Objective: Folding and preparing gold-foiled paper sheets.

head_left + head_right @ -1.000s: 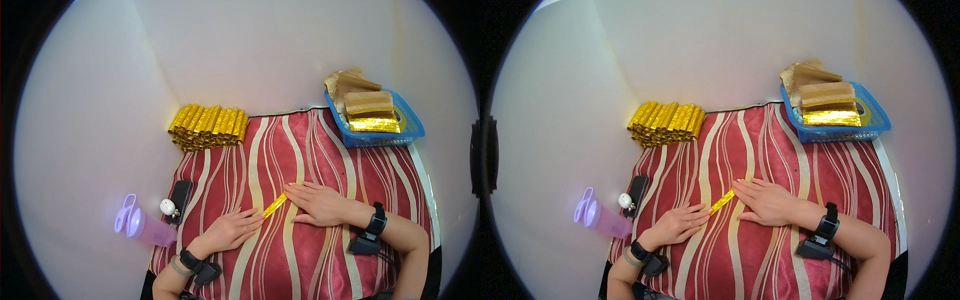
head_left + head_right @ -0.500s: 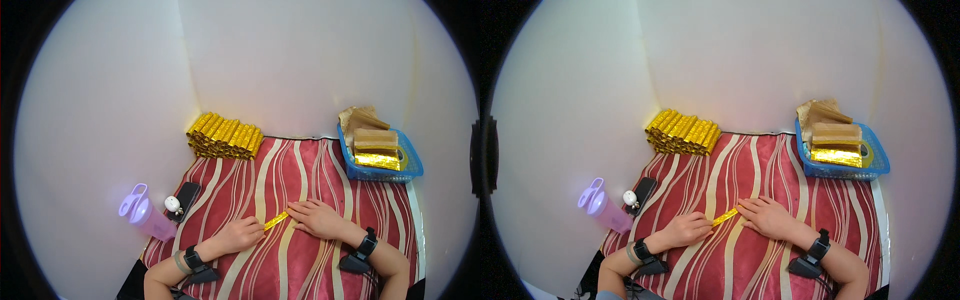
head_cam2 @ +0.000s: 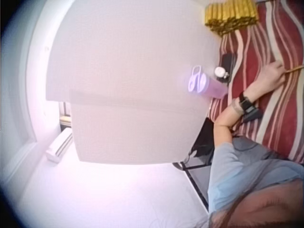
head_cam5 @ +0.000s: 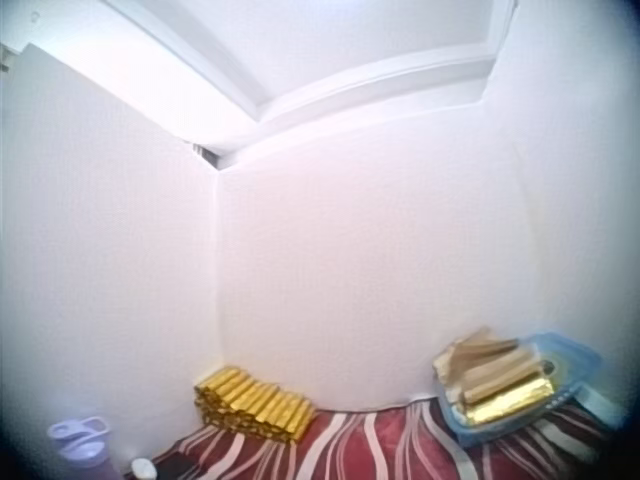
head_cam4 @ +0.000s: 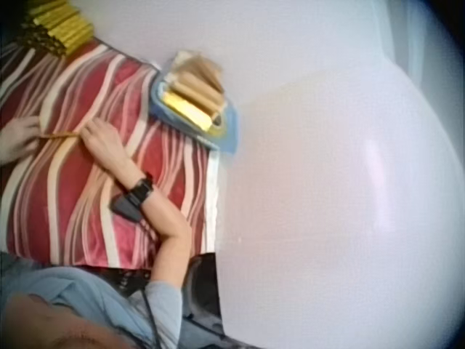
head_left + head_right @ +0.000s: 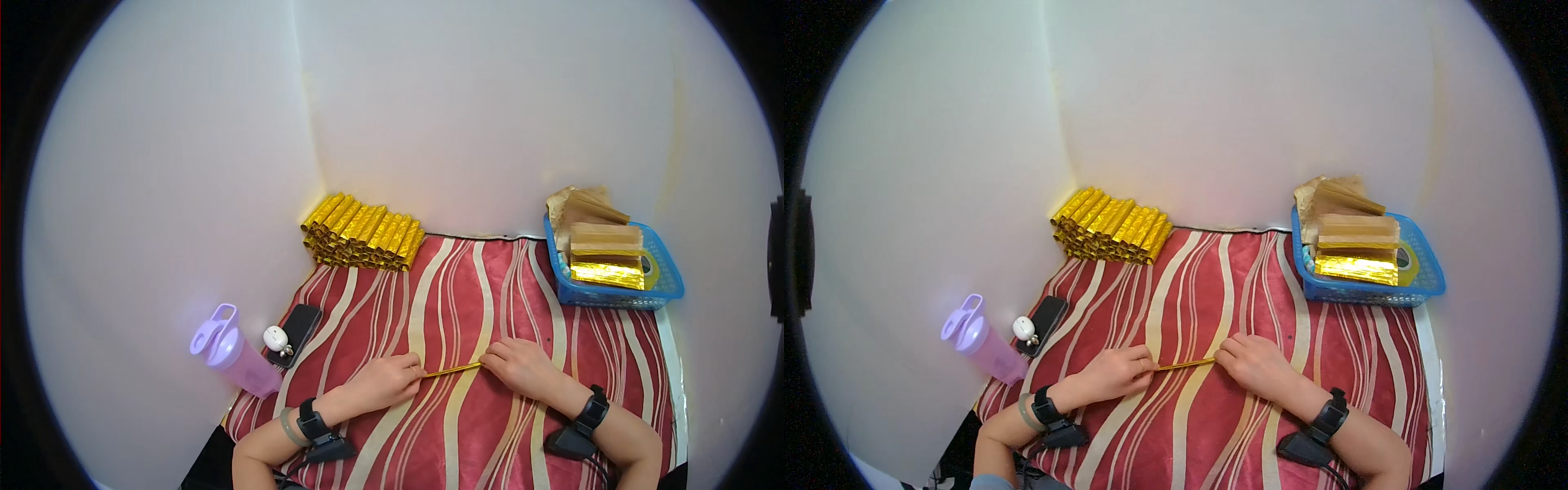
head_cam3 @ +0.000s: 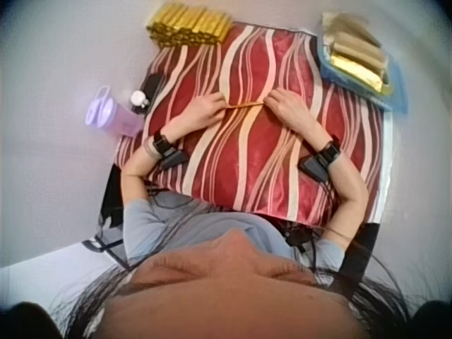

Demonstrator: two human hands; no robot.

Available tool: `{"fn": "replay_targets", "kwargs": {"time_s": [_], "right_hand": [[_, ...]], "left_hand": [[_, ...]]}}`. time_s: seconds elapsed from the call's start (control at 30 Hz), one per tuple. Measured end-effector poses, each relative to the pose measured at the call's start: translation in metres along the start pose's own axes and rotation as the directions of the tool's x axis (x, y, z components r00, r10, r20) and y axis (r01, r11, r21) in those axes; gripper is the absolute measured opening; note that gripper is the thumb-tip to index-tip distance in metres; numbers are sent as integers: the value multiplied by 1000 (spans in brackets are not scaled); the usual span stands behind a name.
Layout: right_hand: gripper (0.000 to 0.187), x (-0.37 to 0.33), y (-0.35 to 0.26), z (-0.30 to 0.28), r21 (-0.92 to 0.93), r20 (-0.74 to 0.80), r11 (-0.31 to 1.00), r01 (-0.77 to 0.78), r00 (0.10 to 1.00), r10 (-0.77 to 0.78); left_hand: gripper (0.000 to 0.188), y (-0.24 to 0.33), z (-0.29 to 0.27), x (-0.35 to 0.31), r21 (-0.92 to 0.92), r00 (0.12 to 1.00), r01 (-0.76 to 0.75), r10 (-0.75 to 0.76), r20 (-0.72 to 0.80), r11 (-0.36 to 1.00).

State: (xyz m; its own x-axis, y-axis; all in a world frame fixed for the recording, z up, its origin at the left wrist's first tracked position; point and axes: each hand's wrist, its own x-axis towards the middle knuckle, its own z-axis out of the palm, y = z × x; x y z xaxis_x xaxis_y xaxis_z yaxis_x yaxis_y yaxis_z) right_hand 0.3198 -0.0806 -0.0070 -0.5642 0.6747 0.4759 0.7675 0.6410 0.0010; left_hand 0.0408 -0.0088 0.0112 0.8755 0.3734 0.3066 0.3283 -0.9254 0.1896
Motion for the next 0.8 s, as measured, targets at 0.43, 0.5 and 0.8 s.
{"fn": "replay_targets", "kwargs": {"time_s": [0.43, 0.5, 0.8], "right_hand": [[14, 11, -46, -1, 368, 39, 922, -122, 993, 115], [14, 11, -48, -1, 375, 54, 911, -173, 985, 165], [12, 10, -47, -6, 151, -86, 988, 30, 996, -17]], "left_hand": [[21, 34, 15, 16, -192, 1000, -4, 0, -19, 981], [19, 35, 16, 15, -222, 999, 28, -32, -12, 975], [16, 36, 23, 16, -449, 982, 177, -128, 139, 876]]}}
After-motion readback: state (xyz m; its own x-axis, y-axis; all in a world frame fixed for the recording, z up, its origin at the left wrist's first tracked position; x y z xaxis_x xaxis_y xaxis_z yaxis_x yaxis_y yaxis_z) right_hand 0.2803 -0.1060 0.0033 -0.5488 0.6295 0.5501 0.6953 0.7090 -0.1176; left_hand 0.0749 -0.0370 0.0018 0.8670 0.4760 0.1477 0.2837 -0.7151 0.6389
